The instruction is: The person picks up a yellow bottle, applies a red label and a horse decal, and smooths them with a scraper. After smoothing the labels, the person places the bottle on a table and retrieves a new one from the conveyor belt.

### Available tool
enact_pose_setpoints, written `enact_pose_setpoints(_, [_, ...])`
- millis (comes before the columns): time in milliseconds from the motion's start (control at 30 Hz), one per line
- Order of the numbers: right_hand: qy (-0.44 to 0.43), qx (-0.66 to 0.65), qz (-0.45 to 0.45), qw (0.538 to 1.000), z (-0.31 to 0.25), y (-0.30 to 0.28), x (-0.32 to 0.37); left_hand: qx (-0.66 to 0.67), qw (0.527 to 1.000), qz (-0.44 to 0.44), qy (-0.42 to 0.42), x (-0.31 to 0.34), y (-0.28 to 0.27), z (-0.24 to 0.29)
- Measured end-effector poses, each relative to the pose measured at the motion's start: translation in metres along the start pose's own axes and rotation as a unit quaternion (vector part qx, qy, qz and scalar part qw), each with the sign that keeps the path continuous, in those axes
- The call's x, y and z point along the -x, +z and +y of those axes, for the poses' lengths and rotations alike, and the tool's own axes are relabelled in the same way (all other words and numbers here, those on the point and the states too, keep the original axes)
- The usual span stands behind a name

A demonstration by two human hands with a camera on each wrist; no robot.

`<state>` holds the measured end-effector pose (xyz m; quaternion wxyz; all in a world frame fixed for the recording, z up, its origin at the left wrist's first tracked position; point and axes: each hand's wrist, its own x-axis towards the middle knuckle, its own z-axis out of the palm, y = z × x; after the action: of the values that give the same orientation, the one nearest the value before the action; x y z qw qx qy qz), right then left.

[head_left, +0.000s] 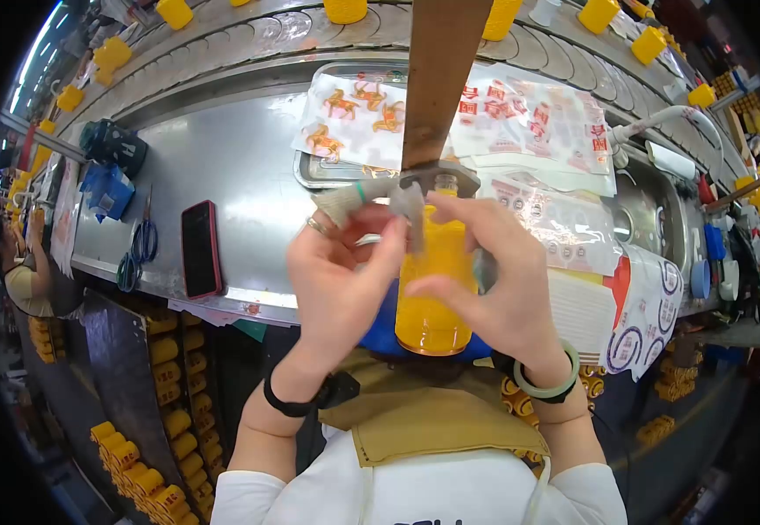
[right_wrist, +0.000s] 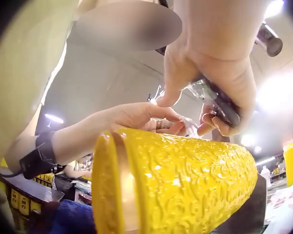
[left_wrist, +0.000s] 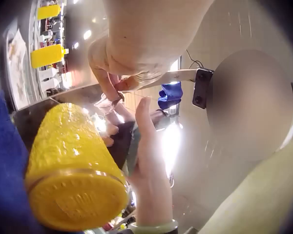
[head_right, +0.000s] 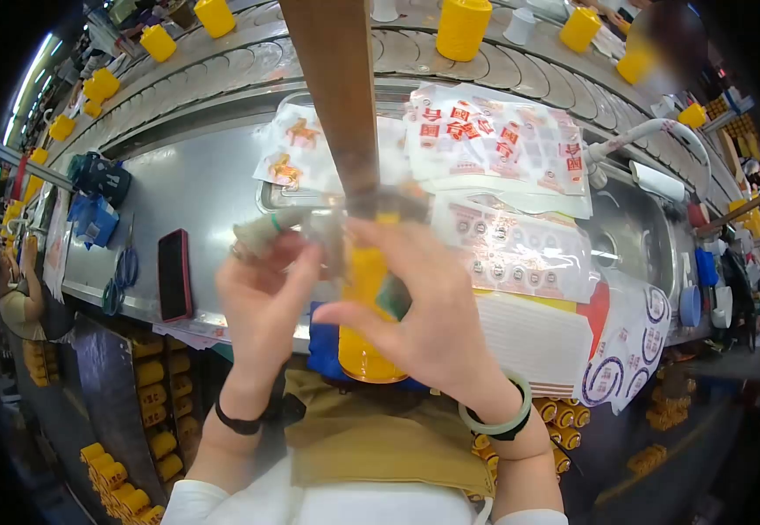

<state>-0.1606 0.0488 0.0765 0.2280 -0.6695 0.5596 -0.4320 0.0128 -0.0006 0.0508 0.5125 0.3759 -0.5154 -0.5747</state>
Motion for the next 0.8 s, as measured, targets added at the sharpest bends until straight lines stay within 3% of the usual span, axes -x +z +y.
enact_pose_setpoints(133, [0.051, -0.035, 0.002, 0.998, 0.001, 0.004, 0.018, 0.099, 0.991, -0.079, -0.048, 0.021, 0.008, 0.007])
enact_pose_setpoints(200, [0.083, -0.062, 0.017, 0.995, 0.005, 0.004, 0.028, 0.064, 0.991, -0.115, -0.007, 0.026, 0.001, -0.004])
enact_pose_setpoints(267, [0.137, -0.094, 0.027, 0.986, 0.009, 0.003, 0.036, -0.063, 0.995, -0.043, 0.067, 0.027, -0.002, -0.01])
enact_pose_setpoints(333, [0.123, -0.088, 0.02, 0.988, 0.011, 0.002, 0.037, -0.106, 0.991, -0.051, 0.067, 0.025, -0.008, -0.016])
enact_pose_setpoints(400, [0.109, -0.083, 0.014, 0.99, 0.013, 0.003, 0.039, -0.062, 0.997, -0.049, -0.005, 0.027, -0.01, -0.027])
enact_pose_setpoints(533, [0.13, -0.069, 0.036, 0.988, 0.015, 0.009, 0.039, -0.039, 0.989, -0.136, -0.032, 0.033, -0.009, -0.051])
enact_pose_setpoints(567, [0.129, -0.049, 0.05, 0.989, 0.014, 0.011, 0.037, -0.012, 0.984, -0.153, -0.09, 0.033, -0.006, -0.047])
enact_pose_setpoints(700, [0.115, 0.023, 0.043, 0.992, 0.02, 0.011, 0.031, 0.033, 0.979, -0.154, -0.131, 0.032, 0.005, -0.042])
enact_pose_setpoints(767, [0.133, 0.031, 0.139, 0.981, 0.042, 0.012, 0.034, 0.038, 0.979, -0.15, -0.136, 0.037, 0.006, -0.042])
enact_pose_setpoints(800, [0.134, 0.031, 0.138, 0.981, 0.043, 0.011, 0.036, 0.038, 0.978, -0.149, -0.137, 0.037, 0.007, -0.043])
